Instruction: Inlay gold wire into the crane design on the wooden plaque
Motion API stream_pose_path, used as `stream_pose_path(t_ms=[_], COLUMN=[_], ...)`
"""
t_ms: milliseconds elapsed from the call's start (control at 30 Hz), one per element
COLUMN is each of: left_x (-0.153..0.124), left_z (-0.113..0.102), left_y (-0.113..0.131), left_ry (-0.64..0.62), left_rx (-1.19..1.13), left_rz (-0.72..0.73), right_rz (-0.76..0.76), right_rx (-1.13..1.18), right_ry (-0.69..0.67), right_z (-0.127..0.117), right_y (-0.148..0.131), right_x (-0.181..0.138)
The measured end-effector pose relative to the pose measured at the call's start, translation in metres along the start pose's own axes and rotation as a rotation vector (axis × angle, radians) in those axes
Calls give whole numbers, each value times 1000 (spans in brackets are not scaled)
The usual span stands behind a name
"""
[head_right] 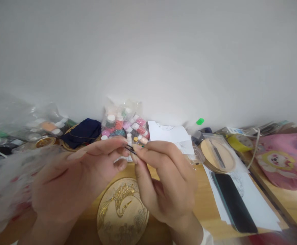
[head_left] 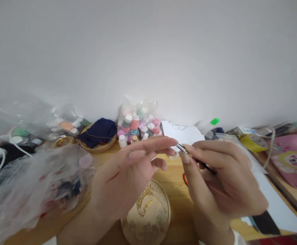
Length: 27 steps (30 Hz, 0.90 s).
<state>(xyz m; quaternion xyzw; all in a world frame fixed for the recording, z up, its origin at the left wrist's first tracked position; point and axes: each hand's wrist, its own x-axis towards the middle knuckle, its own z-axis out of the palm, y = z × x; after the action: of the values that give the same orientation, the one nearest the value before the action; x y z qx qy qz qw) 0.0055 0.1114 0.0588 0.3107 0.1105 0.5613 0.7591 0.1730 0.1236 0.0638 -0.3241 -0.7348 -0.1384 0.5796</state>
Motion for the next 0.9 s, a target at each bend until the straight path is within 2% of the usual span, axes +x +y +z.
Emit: stream_pose_path(t_ms=[267,500,900], left_x=[2,2,4], left_z=[0,-1,-2], left_y=[-1,0,-1], left_ry=[38,8,-2], left_rx=[73,-11,-24], left_rz=[9,-33,-45], right_rz=[37,104,116], right_rx=[-26,3,32], right_ry=[-8,-17,-30], right_z=[-1,-2,-2], right_y=[-1,-4,-5], right_x=[-2,-5,-6])
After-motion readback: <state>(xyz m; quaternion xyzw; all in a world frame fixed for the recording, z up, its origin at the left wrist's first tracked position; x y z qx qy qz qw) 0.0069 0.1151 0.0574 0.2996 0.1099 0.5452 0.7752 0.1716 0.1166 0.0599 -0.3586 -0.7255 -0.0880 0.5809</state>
